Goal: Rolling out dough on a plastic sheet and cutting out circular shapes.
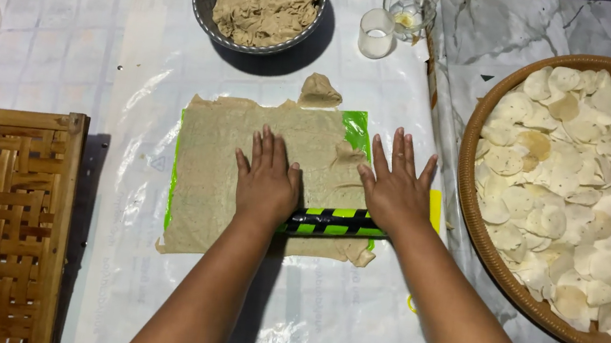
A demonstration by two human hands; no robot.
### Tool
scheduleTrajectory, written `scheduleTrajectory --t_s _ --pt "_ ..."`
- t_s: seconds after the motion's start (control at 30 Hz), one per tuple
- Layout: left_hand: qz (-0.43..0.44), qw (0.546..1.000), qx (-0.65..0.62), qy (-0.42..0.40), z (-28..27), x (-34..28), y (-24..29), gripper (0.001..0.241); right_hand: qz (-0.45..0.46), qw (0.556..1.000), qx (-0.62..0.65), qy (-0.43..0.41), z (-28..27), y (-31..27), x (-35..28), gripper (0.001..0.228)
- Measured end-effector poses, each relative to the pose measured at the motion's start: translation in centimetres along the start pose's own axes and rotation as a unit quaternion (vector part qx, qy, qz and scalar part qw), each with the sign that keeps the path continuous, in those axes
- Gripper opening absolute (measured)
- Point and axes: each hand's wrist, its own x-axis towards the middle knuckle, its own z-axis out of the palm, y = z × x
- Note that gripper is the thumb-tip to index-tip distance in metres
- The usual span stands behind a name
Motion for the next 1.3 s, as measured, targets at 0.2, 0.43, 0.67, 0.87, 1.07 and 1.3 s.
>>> scheduleTrajectory --t_s 0.2,0.43,0.67,0.87,1.07,1.3 --pt "0.034 0.999 0.008 0.001 -1.0 -5.5 1.0 0.063 -0.012 1.000 -0.020 -0.014 0.0 -0.4 -5.0 0.064" --pt "0.091 0.961 0.170 0.198 4.4 -13.4 -0.6 0.076 -0.059 0.980 -0.068 0.175 5.5 2.0 -10.9 0.065" --pt "0.186 0.967 0.002 0.172 2.2 -19.9 -0.6 0.053 0.079 0.962 0.162 0.206 5.9 7.3 -10.9 0.043" --pt "0.110 0.970 0.001 0.216 -0.2 -18.9 -3.3 0.053 0.079 0.990 -0.003 0.118 8.1 8.1 -10.9 0.058" --pt "-0.027 0.978 -0.020 0.204 -0.8 -10.6 -6.8 0.058 0.066 0.989 -0.031 0.129 5.8 7.1 -11.7 0.034" --pt "-0.067 0.984 -0.046 0.159 -0.6 -6.4 -8.7 0.068 -0.215 0.976 0.015 0.033 4.0 -3.8 -11.4 0.011"
